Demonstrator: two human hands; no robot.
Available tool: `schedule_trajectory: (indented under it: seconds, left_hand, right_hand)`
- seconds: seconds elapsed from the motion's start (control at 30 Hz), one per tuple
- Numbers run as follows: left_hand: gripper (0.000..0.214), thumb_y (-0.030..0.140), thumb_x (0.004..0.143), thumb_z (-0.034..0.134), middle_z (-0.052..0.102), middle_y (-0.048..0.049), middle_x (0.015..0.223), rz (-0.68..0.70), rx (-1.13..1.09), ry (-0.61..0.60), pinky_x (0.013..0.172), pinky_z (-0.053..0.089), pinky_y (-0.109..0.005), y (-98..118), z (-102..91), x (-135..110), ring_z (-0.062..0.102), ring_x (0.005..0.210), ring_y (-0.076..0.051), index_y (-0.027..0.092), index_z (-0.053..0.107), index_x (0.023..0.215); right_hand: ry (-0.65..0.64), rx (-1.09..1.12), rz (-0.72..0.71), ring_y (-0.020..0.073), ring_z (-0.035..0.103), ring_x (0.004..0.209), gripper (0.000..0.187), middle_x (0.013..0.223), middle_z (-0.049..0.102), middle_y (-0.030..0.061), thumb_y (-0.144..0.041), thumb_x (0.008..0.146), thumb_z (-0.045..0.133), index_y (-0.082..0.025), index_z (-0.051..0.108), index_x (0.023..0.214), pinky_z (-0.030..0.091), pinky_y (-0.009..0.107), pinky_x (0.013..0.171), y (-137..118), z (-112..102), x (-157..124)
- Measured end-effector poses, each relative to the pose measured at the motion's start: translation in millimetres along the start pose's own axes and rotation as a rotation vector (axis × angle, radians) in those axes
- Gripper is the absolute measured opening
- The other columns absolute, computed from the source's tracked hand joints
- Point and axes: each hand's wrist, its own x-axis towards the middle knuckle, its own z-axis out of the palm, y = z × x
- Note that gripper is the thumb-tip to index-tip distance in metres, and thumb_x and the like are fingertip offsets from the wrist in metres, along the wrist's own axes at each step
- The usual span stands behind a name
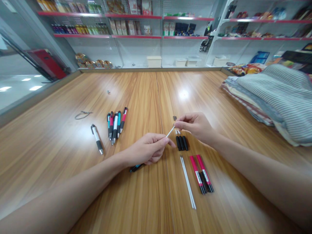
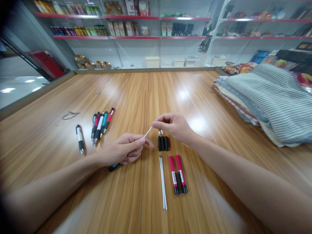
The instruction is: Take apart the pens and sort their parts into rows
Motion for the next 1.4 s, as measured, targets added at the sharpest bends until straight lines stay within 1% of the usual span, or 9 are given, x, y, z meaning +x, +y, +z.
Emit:
schedule_trajectory:
  seconds: [0.2,0.43,0.57,0.73,0.87,0.93,1.17,1.3,1.4]
  left_hand:
    - [0.038,0.046,0.097,0.041,0.032,0.0083,0.057,0.016,0.015,0.015,0.036,0.023,-0.013,1.0,3.6,-0.8,0.027,0.041,-0.003,0.013,0.058,0.105]
    - [0.039,0.047,0.096,0.043,0.031,0.0082,0.054,-0.003,0.034,0.016,0.034,0.022,-0.013,0.6,0.4,-0.8,0.029,0.04,-0.003,0.012,0.061,0.097]
    - [0.041,0.049,0.096,0.042,0.032,0.0077,0.055,0.017,-0.016,0.028,0.033,0.019,-0.014,-1.1,-0.6,-0.1,0.027,0.04,-0.004,0.012,0.061,0.097]
    - [0.039,0.05,0.094,0.045,0.032,0.0083,0.054,0.041,0.034,0.094,0.034,0.021,-0.014,-3.5,2.5,1.4,0.028,0.04,-0.004,0.014,0.059,0.095]
    - [0.036,0.05,0.093,0.048,0.036,0.0086,0.05,0.073,0.124,0.137,0.035,0.024,-0.014,-2.7,6.6,2.1,0.031,0.038,-0.004,0.015,0.055,0.089]
    - [0.034,0.047,0.093,0.049,0.039,0.0083,0.047,0.085,0.169,0.148,0.037,0.026,-0.015,-0.9,8.5,2.0,0.033,0.038,-0.004,0.014,0.056,0.086]
    - [0.032,0.029,0.09,0.05,0.064,-0.003,0.059,0.081,0.456,0.123,0.045,0.03,-0.018,4.3,14.5,-1.6,0.041,0.046,-0.006,0.011,0.066,0.068]
    - [0.035,0.027,0.088,0.05,0.065,-0.0024,0.057,0.086,0.626,0.136,0.048,0.032,-0.019,0.0,20.6,-3.1,0.048,0.049,-0.008,0.013,0.062,0.058]
    - [0.035,0.029,0.087,0.052,0.061,-0.0008,0.053,0.12,0.736,0.226,0.048,0.033,-0.019,-5.8,26.2,-2.8,0.049,0.047,-0.008,0.014,0.057,0.056]
  right_hand:
    - [0.048,0.024,-0.005,0.0089,0.051,0.058,0.028,0.064,0.064,0.0012,-0.041,0.078,0.073,-0.014,0.07,0.073,0.038,0.022,0.052,-0.2,10.8,-1.7]
    - [0.116,0.271,0.035,0.0044,0.035,0.045,0.028,0.059,0.058,-0.0017,-0.041,0.076,0.075,-0.015,0.066,0.073,0.021,0.022,0.042,13.7,-1.2,6.3]
    - [0.074,0.233,0.004,0.0053,0.038,0.047,0.027,0.058,0.057,-0.0019,-0.04,0.077,0.075,-0.015,0.067,0.072,0.025,0.022,0.043,14.3,-5.0,5.3]
    - [-0.077,0.026,-0.075,0.011,0.056,0.06,0.021,0.067,0.065,0.0022,-0.035,0.078,0.074,-0.014,0.071,0.076,0.042,0.024,0.054,3.8,3.0,-4.4]
    - [-0.202,-0.114,-0.165,0.0111,0.054,0.058,0.022,0.066,0.065,0.0023,-0.036,0.081,0.071,-0.014,0.071,0.076,0.039,0.024,0.052,-4.1,11.8,-10.3]
    - [-0.133,-0.165,-0.2,0.0102,0.05,0.055,0.025,0.062,0.062,0.0012,-0.038,0.082,0.069,-0.015,0.07,0.072,0.037,0.024,0.049,-3.8,11.1,-9.8]
    - [0.335,-0.167,-0.206,0.0106,0.048,0.052,0.03,0.054,0.055,-0.0005,-0.037,0.087,0.061,-0.015,0.069,0.068,0.037,0.026,0.052,20.4,-17.0,6.0]
    - [0.362,-0.166,-0.188,0.01,0.045,0.048,0.032,0.051,0.052,-0.0015,-0.038,0.086,0.062,-0.015,0.068,0.065,0.036,0.026,0.051,28.2,-21.4,10.3]
    - [0.318,-0.187,-0.186,0.0111,0.048,0.05,0.034,0.052,0.053,-0.0008,-0.04,0.086,0.062,-0.016,0.066,0.062,0.037,0.027,0.051,27.3,-17.5,9.6]
